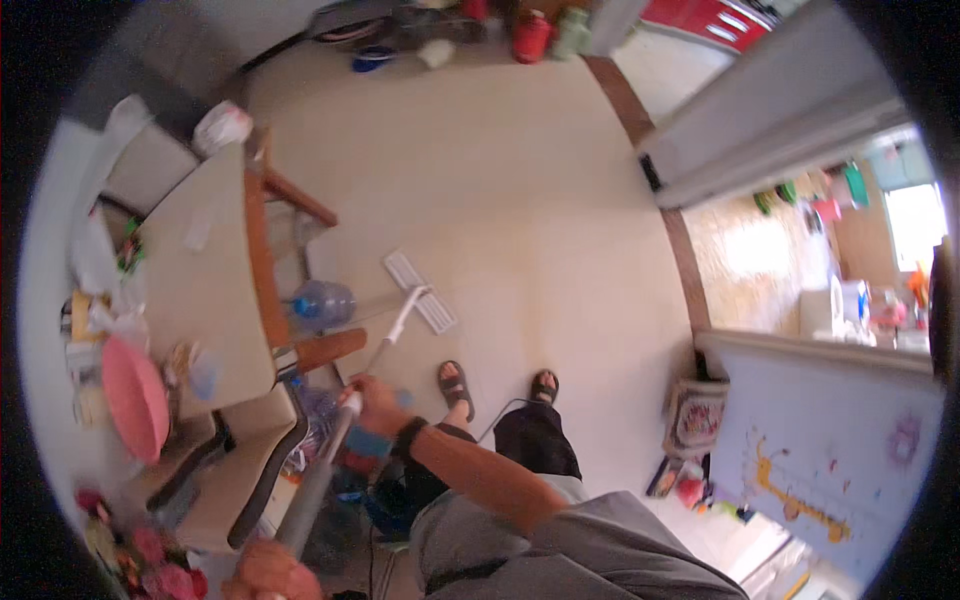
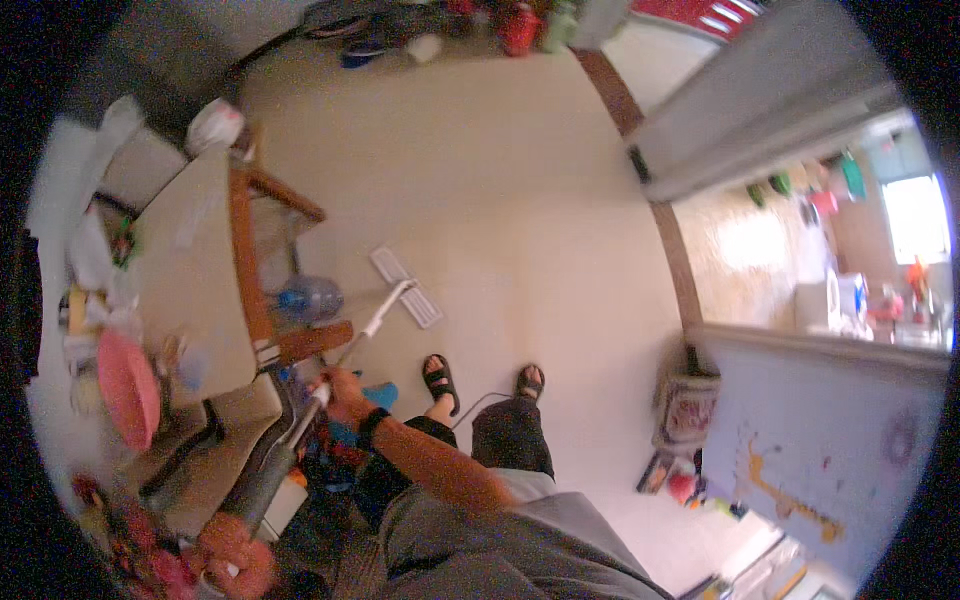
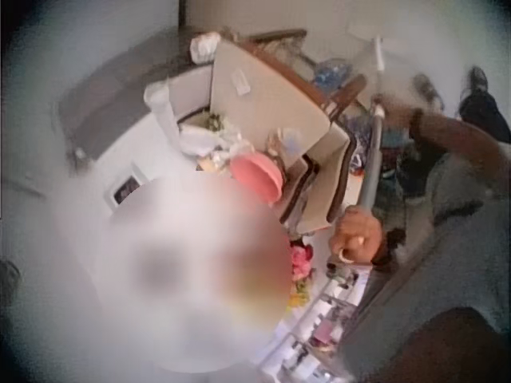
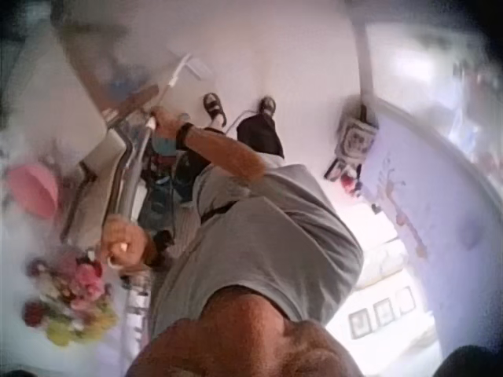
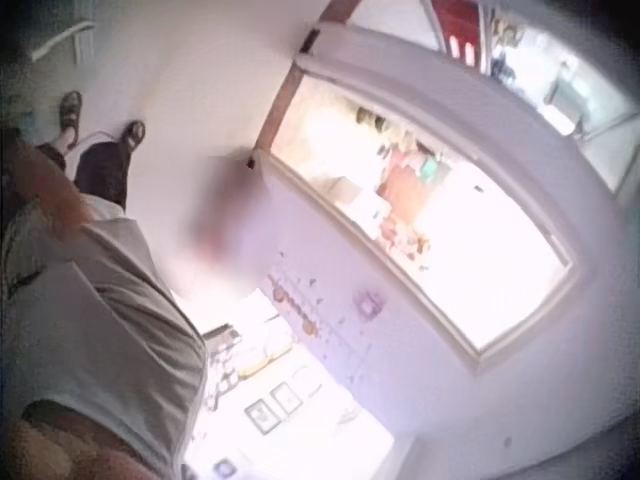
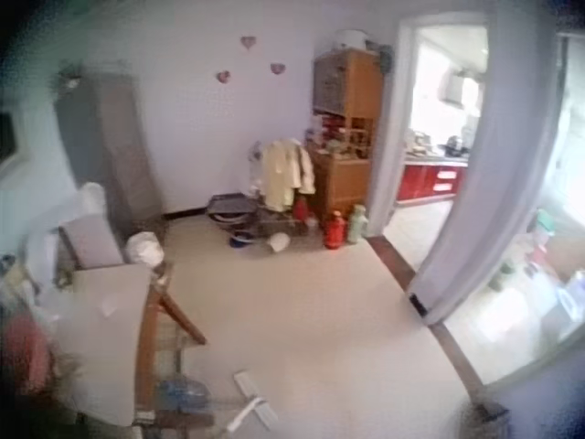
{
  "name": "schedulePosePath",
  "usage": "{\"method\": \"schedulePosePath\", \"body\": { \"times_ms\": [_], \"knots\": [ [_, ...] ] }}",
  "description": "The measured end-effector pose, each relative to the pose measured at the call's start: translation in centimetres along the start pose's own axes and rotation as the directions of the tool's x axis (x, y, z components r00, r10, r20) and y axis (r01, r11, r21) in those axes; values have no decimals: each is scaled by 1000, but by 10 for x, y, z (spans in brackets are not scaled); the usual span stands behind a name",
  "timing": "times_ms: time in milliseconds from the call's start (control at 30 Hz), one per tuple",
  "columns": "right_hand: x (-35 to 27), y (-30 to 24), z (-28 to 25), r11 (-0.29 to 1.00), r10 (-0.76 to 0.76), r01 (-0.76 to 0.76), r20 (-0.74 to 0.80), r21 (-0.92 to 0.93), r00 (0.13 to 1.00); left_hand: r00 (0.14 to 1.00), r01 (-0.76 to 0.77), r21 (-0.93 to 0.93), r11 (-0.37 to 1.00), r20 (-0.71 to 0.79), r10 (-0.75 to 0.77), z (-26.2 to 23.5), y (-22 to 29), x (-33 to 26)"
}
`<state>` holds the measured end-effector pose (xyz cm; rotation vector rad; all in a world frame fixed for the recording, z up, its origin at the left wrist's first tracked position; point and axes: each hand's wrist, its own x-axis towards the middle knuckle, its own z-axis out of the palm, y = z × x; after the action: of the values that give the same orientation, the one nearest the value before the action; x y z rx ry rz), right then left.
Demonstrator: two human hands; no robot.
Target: The person mops the floor with a flat mop, starting in a cluttered room and moving into a bathroom. They repeatedly wet the mop head under a running tap and continue mopping the tiled bathroom floor around a toilet and several buckets.
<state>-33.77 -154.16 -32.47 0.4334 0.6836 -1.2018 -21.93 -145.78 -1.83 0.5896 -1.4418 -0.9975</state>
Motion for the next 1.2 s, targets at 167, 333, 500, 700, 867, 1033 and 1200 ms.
{"method": "schedulePosePath", "body": {
  "times_ms": [167,333,500,700,867,1033,1200],
  "knots": [
    [3,-33,3,941,228,-190,-108,281,968,971,107,-125,986,228,-76,19,-21,42],
    [-31,-106,-5,899,173,-108,-119,424,978,961,50,-16,999,274,-43,126,-25,68],
    [-75,-200,-36,841,98,-47,-67,539,993,992,96,-125,988,92,-85,237,-33,87],
    [-112,-315,-87,802,-106,162,-130,575,986,965,192,-127,973,204,-164,325,-62,108],
    [-137,-404,-141,737,-274,413,-321,535,906,893,293,-154,944,396,-213,374,-114,106],
    [-148,-484,-213,649,-431,520,-295,555,853,914,270,-261,927,373,-161,445,-155,71],
    [-159,-558,-279,633,-422,661,-537,402,730,878,406,-182,895,350,-327,503,-193,36]
  ]
}}
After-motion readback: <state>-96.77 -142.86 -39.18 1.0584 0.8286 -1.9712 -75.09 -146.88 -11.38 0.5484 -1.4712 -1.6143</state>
